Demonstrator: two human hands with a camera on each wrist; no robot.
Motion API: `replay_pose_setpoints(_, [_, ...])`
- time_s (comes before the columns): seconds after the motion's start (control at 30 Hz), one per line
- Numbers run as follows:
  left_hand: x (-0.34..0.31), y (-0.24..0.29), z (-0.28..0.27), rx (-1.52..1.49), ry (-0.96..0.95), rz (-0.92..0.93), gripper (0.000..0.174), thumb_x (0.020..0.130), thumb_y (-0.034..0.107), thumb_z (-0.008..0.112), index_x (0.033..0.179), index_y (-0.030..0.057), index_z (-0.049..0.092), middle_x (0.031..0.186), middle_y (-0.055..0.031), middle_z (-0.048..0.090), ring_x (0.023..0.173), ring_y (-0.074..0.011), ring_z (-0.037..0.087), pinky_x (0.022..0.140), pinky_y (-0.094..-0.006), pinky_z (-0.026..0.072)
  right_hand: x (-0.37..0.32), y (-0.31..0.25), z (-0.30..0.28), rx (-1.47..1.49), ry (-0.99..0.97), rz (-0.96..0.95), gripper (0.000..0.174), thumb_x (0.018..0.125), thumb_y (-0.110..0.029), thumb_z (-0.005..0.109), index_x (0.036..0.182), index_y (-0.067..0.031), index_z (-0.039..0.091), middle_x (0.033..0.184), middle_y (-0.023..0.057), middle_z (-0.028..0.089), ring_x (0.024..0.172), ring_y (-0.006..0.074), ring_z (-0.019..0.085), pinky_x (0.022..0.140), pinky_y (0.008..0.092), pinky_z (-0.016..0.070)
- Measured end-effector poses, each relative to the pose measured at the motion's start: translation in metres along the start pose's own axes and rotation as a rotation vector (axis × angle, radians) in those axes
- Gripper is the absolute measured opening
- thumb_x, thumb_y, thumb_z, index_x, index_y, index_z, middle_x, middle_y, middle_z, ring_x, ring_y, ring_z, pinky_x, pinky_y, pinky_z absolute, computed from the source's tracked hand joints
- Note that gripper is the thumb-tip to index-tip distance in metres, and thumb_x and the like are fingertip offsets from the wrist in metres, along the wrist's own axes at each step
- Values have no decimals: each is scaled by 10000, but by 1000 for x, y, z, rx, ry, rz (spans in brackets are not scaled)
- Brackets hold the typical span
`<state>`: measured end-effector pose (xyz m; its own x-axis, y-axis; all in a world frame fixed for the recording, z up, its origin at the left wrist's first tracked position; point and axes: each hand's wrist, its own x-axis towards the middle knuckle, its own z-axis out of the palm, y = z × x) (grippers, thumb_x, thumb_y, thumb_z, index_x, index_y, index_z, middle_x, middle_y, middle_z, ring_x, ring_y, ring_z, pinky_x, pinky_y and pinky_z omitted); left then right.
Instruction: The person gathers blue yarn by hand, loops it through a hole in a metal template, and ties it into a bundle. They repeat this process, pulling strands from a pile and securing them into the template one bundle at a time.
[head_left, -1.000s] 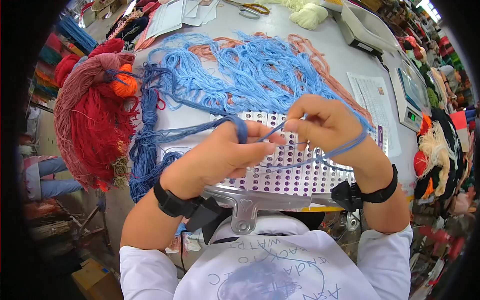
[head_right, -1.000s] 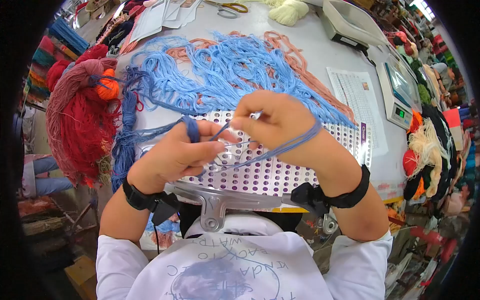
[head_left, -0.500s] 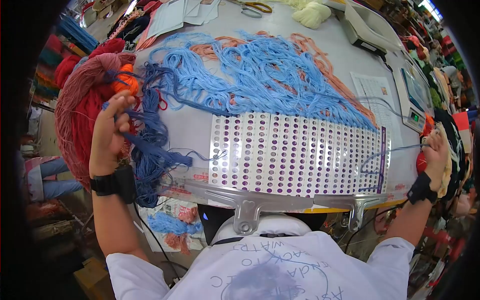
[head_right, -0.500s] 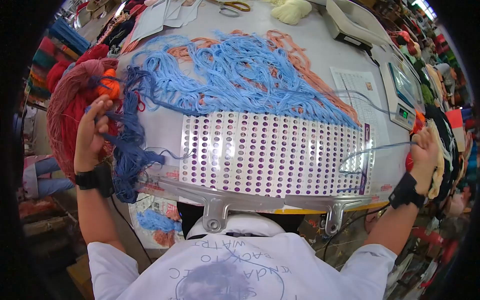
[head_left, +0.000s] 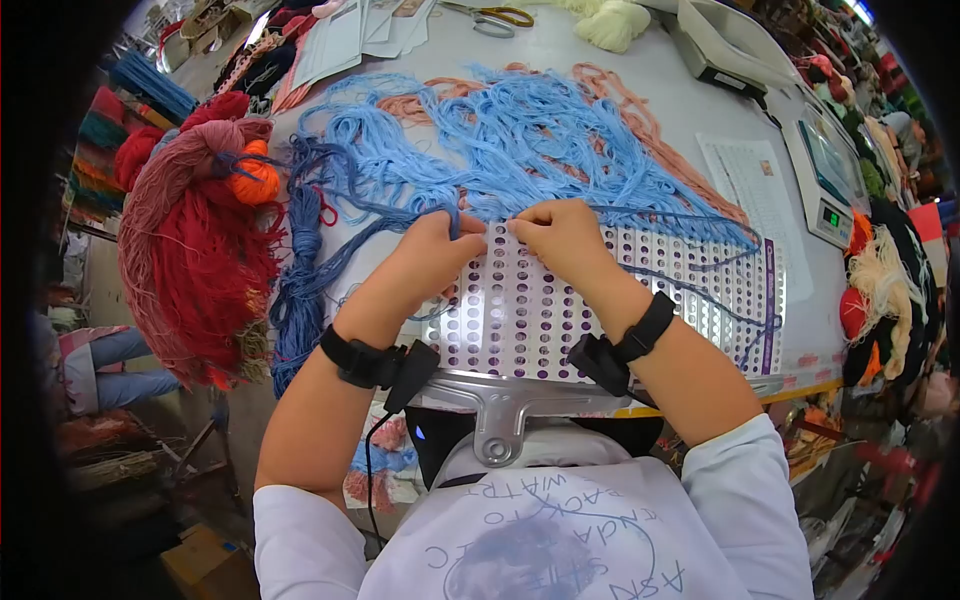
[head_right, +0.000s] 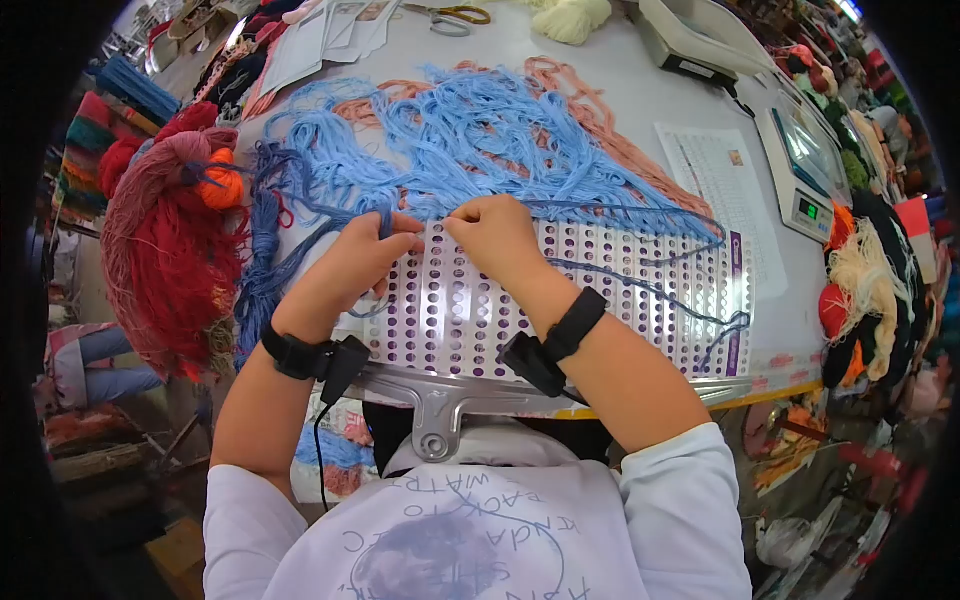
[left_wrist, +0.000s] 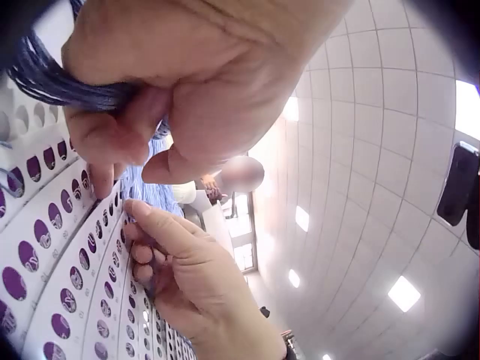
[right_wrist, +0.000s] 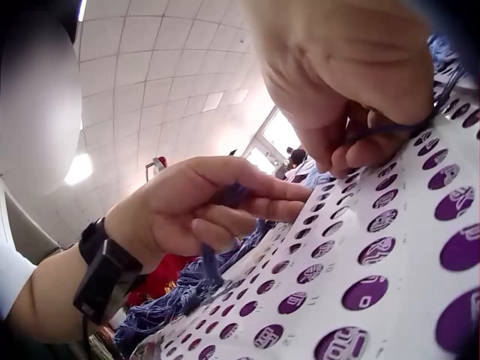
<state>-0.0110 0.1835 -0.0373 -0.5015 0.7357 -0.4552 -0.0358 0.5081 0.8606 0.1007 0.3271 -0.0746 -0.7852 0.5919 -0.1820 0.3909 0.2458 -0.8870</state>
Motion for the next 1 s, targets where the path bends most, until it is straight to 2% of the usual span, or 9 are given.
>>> replay_pose_setpoints(0.13, [22, -7, 6, 127, 13, 43, 211, 829, 124, 548, 992, -8, 574, 759, -50, 584, 471, -71, 432, 377, -224, 320, 2, 5, 7, 24, 20, -3, 181, 723, -205, 690, 763, -29, 707, 604, 58, 640, 534, 130, 592, 524, 271, 455])
replay_pose_setpoints(0.23, [27, -4, 6, 78, -33, 5, 127, 800, 119, 539, 841, 12, 596, 674, -43, 571, 503, -114, 495, 432, -262, 379, -2, 5, 13, 99, 79, 56, 188, 724, -214, 698, 773, -32, 709, 608, 63, 640, 539, 133, 594, 529, 275, 457])
replay_pose_setpoints(0.27, [25, -1, 6, 15, -54, -36, 107, 812, 117, 542, 834, 25, 591, 659, -32, 554, 489, -99, 469, 419, -249, 365, -5, 4, 14, 99, 113, 40, 189, 730, -216, 696, 783, -35, 710, 613, 62, 642, 543, 132, 595, 532, 274, 457])
replay_pose_setpoints(0.43, [30, -12, 3, -122, -113, -47, 131, 860, 143, 554, 911, 25, 578, 685, -27, 556, 444, -55, 396, 386, -212, 320, -13, 7, 15, 30, 154, -100, 185, 753, -203, 686, 816, -31, 711, 652, 52, 656, 556, 114, 590, 539, 257, 451])
replay_pose_setpoints(0.63, [27, -10, 3, -170, -98, -40, 131, 851, 138, 574, 916, 25, 585, 692, -28, 565, 453, -53, 410, 393, -207, 329, -9, 4, 12, 170, 143, 15, 187, 755, -206, 683, 818, -31, 704, 653, 50, 655, 543, 117, 583, 532, 265, 446])
replay_pose_setpoints(0.77, [27, -8, 5, -177, -64, -41, 133, 846, 135, 578, 912, 20, 592, 688, -28, 567, 460, -59, 427, 397, -206, 329, -11, 1, 17, 99, 181, 4, 178, 740, -200, 691, 765, -24, 685, 643, 58, 649, 549, 134, 586, 540, 270, 451])
replay_pose_setpoints(0.87, [28, -11, 3, -174, -88, -20, 120, 839, 129, 580, 888, 21, 601, 693, -30, 572, 461, -63, 431, 400, -206, 329, -16, 0, 21, -42, 235, -142, 145, 749, -169, 668, 729, -26, 664, 689, 73, 634, 588, 196, 604, 561, 313, 468])
replay_pose_setpoints(0.93, [28, -11, 4, -164, -77, -13, 109, 834, 126, 584, 864, 23, 605, 690, -29, 572, 459, -63, 431, 399, -206, 330, -22, 2, 25, -263, 323, -430, 110, 758, -132, 639, 726, -28, 658, 758, 95, 609, 651, 265, 606, 595, 362, 477])
replay_pose_setpoints(1.0, [28, -10, 5, -155, -70, -7, 101, 830, 123, 588, 841, 25, 610, 687, -28, 573, 457, -64, 432, 398, -207, 330, -29, 0, 24, -345, 297, -487, 95, 764, -117, 627, 746, -31, 663, 776, 101, 600, 668, 281, 603, 605, 375, 478])
